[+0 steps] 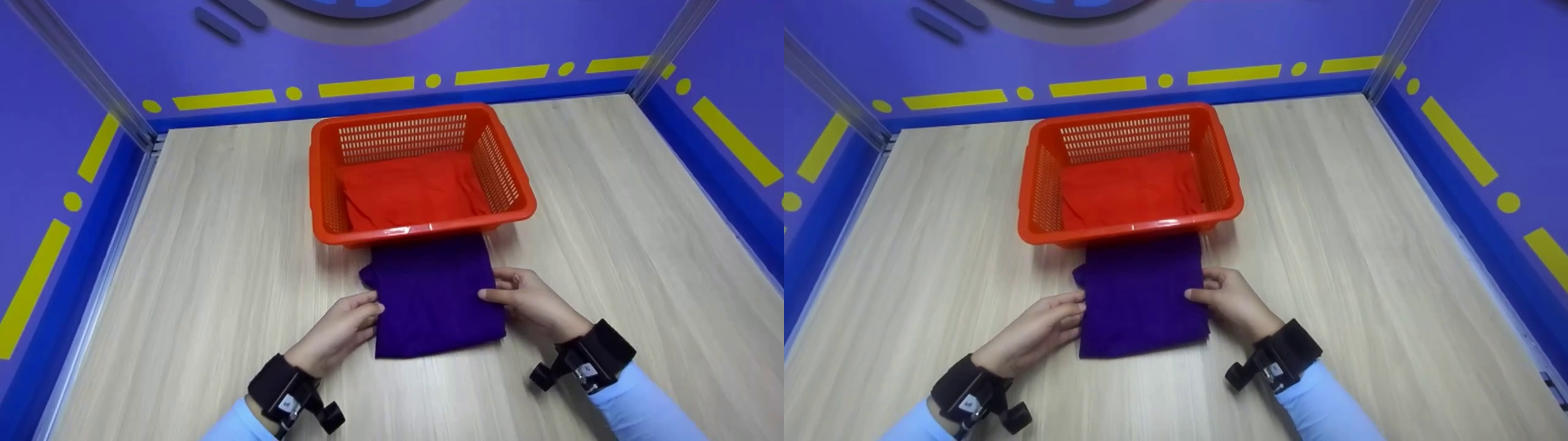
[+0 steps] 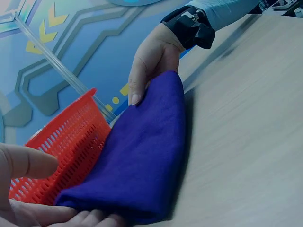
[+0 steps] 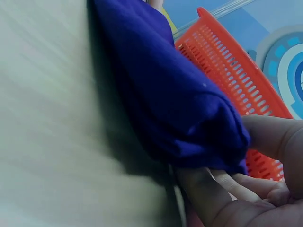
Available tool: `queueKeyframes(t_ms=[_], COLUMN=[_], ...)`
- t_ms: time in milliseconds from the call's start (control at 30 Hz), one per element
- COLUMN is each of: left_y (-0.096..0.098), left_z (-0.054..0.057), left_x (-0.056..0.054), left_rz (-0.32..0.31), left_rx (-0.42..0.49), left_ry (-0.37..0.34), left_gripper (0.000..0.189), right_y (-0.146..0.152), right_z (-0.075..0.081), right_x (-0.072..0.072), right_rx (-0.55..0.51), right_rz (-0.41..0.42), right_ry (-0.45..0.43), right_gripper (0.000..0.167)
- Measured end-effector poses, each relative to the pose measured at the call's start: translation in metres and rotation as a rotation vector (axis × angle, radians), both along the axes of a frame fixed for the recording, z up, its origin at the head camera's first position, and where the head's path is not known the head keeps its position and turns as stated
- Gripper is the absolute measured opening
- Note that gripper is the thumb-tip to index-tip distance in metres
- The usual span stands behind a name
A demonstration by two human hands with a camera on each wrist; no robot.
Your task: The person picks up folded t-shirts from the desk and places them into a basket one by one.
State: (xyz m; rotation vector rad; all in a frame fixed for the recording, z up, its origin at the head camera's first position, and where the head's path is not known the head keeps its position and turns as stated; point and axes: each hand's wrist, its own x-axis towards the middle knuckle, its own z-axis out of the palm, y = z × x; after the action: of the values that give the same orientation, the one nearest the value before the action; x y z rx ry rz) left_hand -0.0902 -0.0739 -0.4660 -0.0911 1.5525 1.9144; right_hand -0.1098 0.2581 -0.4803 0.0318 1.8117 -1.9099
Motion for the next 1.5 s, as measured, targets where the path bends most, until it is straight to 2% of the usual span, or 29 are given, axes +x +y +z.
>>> queueKeyframes(t_ms=[267,533,667,867,1133,1300,1500], left_y=[0.012,0.026,0.032,0.038,0.036,0.032,0.028], left_z=[-0.012,-0.019,-0.02,-0.023,-0.023,-0.02,-0.01], left_x=[-0.007,-0.014,-0.019,-0.018,-0.017,-0.015,-0.011], left_rz=[0.059,0.103,0.124,0.1,0.059,0.056,0.046], left_rx=[0.074,0.025,-0.007,-0.06,-0.056,-0.07,-0.011], left_ry=[0.044,0.046,0.057,0.091,0.127,0.148,0.115], left_gripper=[0.044,0.042,0.043,0.041,0.036,0.036,0.039], right_y=[-0.006,-0.012,-0.017,-0.023,-0.022,-0.022,-0.02], right_z=[-0.007,-0.011,-0.011,-0.014,-0.012,-0.007,0.002], right_x=[-0.002,-0.004,-0.005,-0.005,-0.004,-0.001,0.005], right_rx=[-0.075,-0.211,-0.232,-0.245,-0.246,-0.248,-0.244], right_rz=[0.033,0.043,0.042,0.039,0.033,0.051,0.067], right_ry=[-0.014,-0.119,-0.17,-0.215,-0.227,-0.2,-0.169], right_gripper=[0.049,0.03,0.023,0.02,0.017,0.015,0.017])
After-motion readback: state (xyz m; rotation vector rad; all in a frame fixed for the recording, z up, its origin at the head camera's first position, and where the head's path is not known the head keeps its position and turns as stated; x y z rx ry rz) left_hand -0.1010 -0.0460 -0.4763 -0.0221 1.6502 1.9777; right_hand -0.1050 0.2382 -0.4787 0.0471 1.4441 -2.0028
